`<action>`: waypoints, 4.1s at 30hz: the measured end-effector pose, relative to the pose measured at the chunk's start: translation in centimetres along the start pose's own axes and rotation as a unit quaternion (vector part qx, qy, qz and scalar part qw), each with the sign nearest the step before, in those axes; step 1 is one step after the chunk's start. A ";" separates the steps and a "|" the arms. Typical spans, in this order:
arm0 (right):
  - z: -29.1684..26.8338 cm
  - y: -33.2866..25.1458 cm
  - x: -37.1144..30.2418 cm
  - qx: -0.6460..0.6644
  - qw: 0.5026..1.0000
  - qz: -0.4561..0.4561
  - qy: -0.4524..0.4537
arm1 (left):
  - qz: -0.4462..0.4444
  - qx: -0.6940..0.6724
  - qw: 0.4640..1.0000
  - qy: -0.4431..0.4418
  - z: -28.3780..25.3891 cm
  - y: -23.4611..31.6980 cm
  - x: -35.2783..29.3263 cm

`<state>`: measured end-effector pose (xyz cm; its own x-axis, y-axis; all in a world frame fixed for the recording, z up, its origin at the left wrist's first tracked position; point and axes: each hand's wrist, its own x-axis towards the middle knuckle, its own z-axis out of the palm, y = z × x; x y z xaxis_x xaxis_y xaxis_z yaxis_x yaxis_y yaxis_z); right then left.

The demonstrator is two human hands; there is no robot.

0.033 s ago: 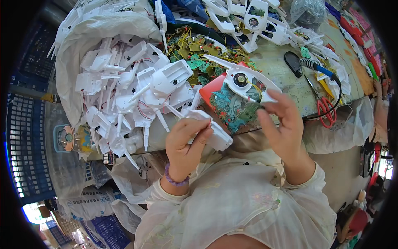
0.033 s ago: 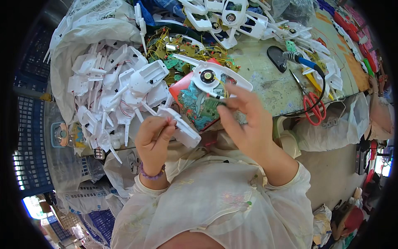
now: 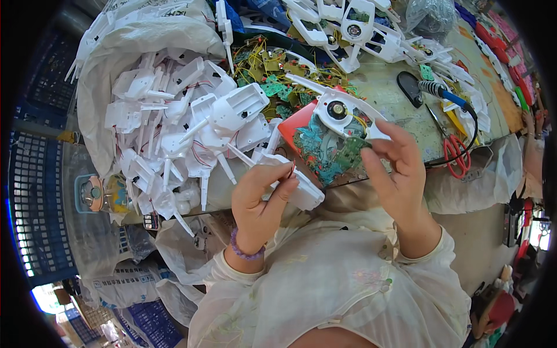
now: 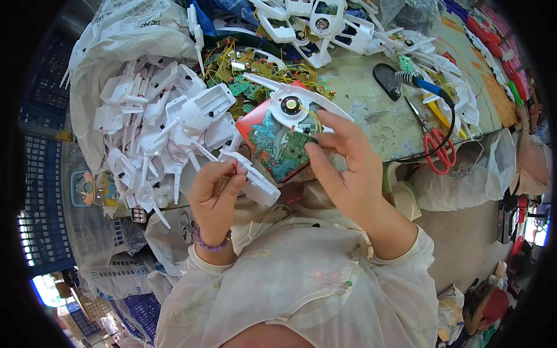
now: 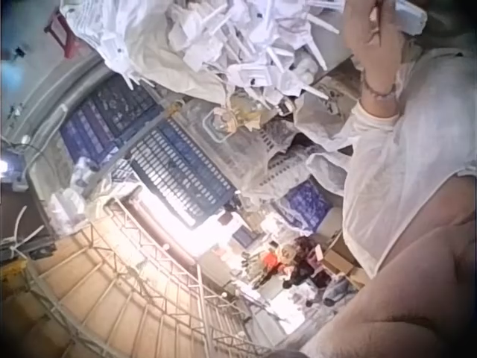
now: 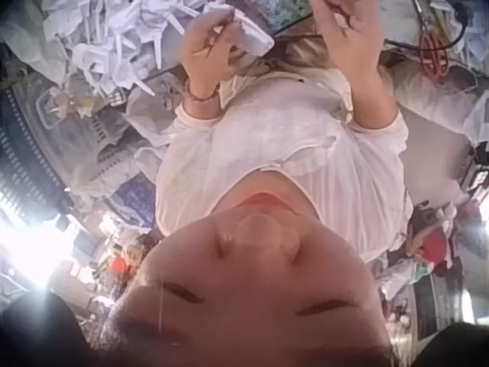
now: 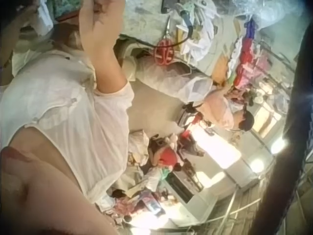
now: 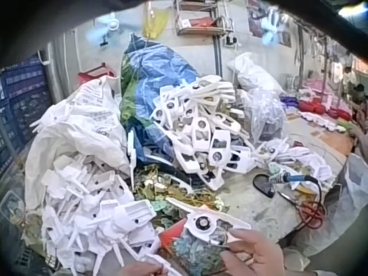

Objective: Soldering components and wires onto small green circuit boards inside plastic toy housings.

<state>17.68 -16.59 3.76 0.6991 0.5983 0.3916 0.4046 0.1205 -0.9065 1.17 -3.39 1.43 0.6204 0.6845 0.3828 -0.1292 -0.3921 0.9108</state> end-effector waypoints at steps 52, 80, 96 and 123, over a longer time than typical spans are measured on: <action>-0.8 3.5 3.5 -0.120 0.923 -0.360 0.063 | 0.121 0.172 0.976 -0.059 1.7 -0.6 3.4; 2.5 -0.2 3.0 -0.136 0.939 -0.266 -0.168 | -0.099 -0.033 0.994 -0.044 0.3 1.1 1.2; 1.4 1.3 0.1 -0.146 0.941 -0.284 -0.113 | 0.012 0.084 0.984 -0.156 -0.4 0.5 2.5; 1.1 1.9 0.3 -0.154 0.955 -0.247 -0.053 | -0.044 -0.006 0.989 -0.142 -0.4 0.4 2.3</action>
<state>18.03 -15.34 1.96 0.3209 0.6070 0.7270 0.8356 0.1798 -0.5190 2.25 -1.66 2.72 0.8213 0.5154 0.2444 -0.0732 -0.3297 0.9413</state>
